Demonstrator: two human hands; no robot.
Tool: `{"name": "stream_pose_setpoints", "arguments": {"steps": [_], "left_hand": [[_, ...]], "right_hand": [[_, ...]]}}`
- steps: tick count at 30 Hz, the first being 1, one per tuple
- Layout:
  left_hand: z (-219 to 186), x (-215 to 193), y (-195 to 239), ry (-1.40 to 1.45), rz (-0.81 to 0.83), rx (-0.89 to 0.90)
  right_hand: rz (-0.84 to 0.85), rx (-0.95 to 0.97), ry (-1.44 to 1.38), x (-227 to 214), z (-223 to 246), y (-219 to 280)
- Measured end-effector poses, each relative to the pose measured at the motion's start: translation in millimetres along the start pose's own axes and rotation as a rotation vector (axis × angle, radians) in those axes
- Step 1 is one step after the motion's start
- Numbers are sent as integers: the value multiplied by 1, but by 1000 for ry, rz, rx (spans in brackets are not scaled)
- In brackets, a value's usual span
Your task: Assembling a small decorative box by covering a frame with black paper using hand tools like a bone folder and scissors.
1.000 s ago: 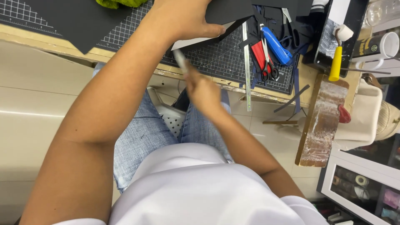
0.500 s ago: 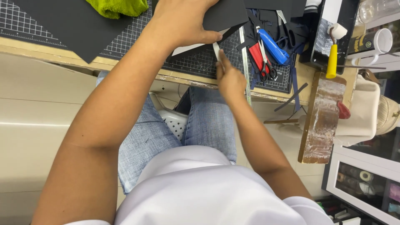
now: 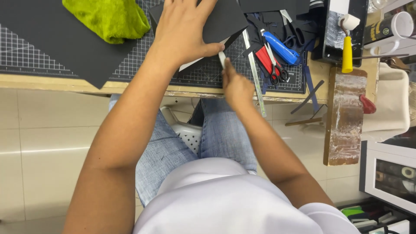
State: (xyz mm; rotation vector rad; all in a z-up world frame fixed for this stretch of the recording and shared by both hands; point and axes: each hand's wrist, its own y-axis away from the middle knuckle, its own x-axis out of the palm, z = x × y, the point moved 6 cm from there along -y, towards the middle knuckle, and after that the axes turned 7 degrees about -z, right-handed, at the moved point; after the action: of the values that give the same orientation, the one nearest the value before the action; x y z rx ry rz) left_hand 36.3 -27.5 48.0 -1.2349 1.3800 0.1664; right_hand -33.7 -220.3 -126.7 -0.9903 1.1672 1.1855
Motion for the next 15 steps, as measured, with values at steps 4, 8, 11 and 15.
{"name": "stream_pose_setpoints", "arguments": {"steps": [4, 8, 11, 15], "left_hand": [[0, 1, -1, 0, 6, -14], [2, -1, 1, 14, 33, -23], [0, 1, 1, 31, 25, -23], [-1, 1, -3, 14, 6, -20]], "right_hand": [[-277, -293, 152, 29, 65, 53], [-187, -347, -69, 33, 66, 56], [-208, -176, -31, 13, 14, 15], [-152, -234, -97, 24, 30, 33]]}}
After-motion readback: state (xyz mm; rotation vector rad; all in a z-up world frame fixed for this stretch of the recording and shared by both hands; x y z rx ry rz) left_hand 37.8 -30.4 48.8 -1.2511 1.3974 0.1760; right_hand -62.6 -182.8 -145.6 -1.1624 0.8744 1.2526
